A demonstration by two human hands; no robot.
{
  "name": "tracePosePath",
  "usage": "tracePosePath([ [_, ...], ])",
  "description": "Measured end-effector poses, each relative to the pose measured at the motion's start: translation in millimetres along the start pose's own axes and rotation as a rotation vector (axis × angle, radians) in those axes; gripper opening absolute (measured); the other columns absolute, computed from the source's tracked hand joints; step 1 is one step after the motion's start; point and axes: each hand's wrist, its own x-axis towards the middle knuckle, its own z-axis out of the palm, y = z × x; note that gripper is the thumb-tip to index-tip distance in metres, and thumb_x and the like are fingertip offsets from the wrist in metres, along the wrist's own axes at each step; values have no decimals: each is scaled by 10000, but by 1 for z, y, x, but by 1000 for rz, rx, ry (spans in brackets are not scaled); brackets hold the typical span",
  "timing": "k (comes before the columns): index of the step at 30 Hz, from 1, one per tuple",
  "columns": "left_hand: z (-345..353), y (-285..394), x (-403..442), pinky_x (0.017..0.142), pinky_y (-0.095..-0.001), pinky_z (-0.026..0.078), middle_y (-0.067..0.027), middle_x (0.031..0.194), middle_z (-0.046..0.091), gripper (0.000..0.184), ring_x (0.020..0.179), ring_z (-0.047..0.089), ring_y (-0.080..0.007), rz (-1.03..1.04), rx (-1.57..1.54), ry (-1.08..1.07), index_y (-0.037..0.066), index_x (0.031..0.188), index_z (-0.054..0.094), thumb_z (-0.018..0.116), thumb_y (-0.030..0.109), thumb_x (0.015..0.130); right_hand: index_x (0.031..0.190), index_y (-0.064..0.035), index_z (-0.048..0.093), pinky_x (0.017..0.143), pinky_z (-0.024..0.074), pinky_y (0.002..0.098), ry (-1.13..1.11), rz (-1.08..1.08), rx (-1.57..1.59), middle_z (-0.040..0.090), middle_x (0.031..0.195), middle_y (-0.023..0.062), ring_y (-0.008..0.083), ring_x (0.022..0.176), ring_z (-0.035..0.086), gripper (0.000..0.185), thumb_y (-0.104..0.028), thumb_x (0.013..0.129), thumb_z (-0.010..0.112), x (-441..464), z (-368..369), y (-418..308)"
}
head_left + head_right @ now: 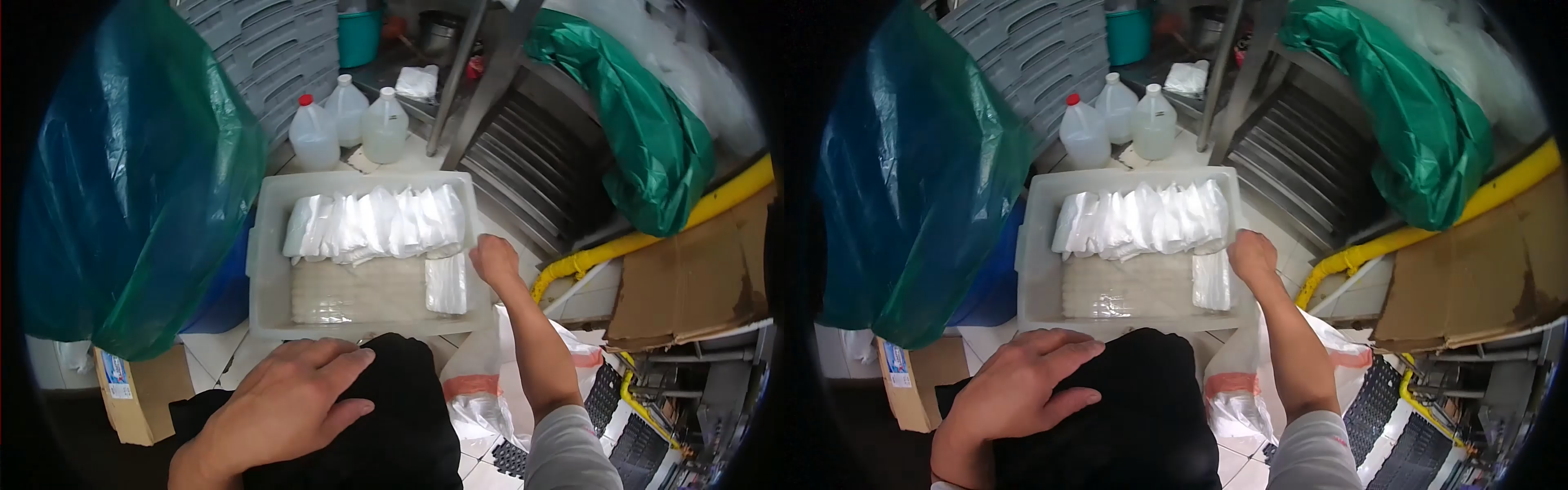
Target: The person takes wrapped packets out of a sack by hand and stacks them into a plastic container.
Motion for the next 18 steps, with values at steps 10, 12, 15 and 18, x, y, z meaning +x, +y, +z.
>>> tracePosePath([
  [10, 6, 3, 15, 832, -411, 507, -177, 1107, 629, 423, 989, 615, -384, -47, -2, -17, 7, 1129, 615, 742, 177, 763, 813, -10, 697, 601, 506, 323, -544, -75, 260, 658, 688, 91, 169, 624, 629, 234, -221, 830, 597, -117, -78, 104],
  [12, 7, 5, 19, 831, -412, 507, -178, 1091, 631, 423, 977, 615, -379, -20, 15, -36, -5, 1127, 612, 741, 178, 769, 795, -15, 707, 623, 510, 335, -685, -162, 210, 678, 722, 90, 190, 663, 645, 219, -209, 796, 607, -141, -29, 161],
  [15, 12, 7, 25, 830, -413, 507, -180, 1078, 634, 426, 966, 616, -374, 12, 29, -65, -19, 1126, 609, 741, 178, 772, 826, -2, 708, 743, 529, 400, -682, -2, -94, 703, 853, 167, 279, 803, 674, 215, -167, 770, 582, -173, 40, 176],
  [18, 16, 11, 30, 833, -413, 507, -181, 1085, 634, 429, 969, 617, -372, 19, 22, -75, -22, 1125, 609, 744, 175, 769, 918, -46, 712, 781, 540, 411, -612, 194, -200, 694, 938, 182, 324, 869, 668, 211, -150, 799, 572, -204, 123, 184],
])
